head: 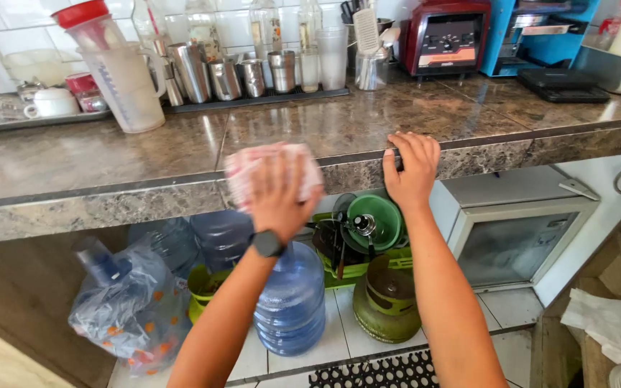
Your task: Wiping and cleaning the service counters in a coffee shop using a cloth.
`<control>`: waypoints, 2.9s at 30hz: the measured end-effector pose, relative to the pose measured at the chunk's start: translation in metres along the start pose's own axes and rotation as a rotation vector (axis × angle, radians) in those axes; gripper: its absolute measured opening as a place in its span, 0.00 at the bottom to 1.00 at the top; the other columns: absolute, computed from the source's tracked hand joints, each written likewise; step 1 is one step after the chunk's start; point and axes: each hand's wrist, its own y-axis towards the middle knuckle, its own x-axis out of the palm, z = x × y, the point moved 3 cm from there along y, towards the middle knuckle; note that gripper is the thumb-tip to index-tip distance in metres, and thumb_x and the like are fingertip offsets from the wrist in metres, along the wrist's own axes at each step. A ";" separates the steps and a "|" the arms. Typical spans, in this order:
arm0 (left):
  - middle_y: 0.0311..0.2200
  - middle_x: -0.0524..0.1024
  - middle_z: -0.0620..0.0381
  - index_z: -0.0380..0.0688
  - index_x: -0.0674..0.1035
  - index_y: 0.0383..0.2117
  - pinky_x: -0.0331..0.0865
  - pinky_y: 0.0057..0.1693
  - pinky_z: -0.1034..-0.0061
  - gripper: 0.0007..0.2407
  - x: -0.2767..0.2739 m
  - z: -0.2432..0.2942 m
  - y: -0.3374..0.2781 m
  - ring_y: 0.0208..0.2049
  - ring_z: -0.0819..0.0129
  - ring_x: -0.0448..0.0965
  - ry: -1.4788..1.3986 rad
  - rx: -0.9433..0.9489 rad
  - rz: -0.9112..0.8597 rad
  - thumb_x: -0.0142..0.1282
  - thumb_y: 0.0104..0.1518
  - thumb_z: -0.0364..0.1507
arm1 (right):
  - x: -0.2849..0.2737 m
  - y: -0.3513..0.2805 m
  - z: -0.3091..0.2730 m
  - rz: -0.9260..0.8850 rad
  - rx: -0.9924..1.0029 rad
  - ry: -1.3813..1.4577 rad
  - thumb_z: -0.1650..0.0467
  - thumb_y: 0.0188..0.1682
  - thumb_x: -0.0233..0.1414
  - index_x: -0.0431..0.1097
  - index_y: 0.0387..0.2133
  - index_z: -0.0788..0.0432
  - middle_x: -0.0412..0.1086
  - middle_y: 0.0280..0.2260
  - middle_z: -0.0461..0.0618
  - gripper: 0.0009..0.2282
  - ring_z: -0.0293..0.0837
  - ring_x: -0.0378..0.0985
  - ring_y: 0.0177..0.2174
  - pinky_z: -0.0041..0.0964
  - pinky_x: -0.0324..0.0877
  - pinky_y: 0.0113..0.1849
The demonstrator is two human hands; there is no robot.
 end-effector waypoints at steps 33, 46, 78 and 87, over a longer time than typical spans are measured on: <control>0.45 0.78 0.44 0.48 0.82 0.53 0.68 0.56 0.50 0.28 -0.030 -0.098 0.018 0.47 0.43 0.79 -0.058 0.077 0.052 0.68 0.49 0.51 | -0.006 0.005 -0.009 -0.046 0.016 0.046 0.72 0.55 0.52 0.77 0.43 0.61 0.75 0.42 0.54 0.09 0.55 0.73 0.47 0.54 0.57 0.55; 0.41 0.82 0.38 0.42 0.79 0.54 0.71 0.51 0.44 0.21 0.019 0.017 0.102 0.42 0.35 0.83 -0.581 0.144 -0.457 0.52 0.63 0.43 | -0.009 0.009 -0.014 -0.063 0.042 0.054 0.72 0.56 0.47 0.76 0.43 0.57 0.75 0.43 0.51 0.10 0.54 0.73 0.47 0.50 0.56 0.55; 0.42 0.84 0.86 0.72 0.84 0.41 0.71 0.52 0.94 0.13 -0.035 -0.077 0.042 0.53 0.93 0.89 0.378 0.161 -0.159 0.56 0.77 0.55 | -0.048 0.065 -0.001 -0.237 0.061 -0.288 0.68 0.52 0.40 0.78 0.28 0.46 0.78 0.34 0.44 0.15 0.47 0.72 0.32 0.49 0.63 0.43; 0.41 0.85 0.82 0.67 0.85 0.38 0.70 0.48 0.94 0.14 -0.041 -0.073 0.050 0.50 0.90 0.89 0.305 0.143 -0.115 0.56 0.75 0.52 | -0.027 -0.032 0.074 0.191 0.439 0.429 0.58 0.56 0.47 0.61 0.60 0.52 0.63 0.58 0.51 0.21 0.48 0.67 0.55 0.49 0.62 0.54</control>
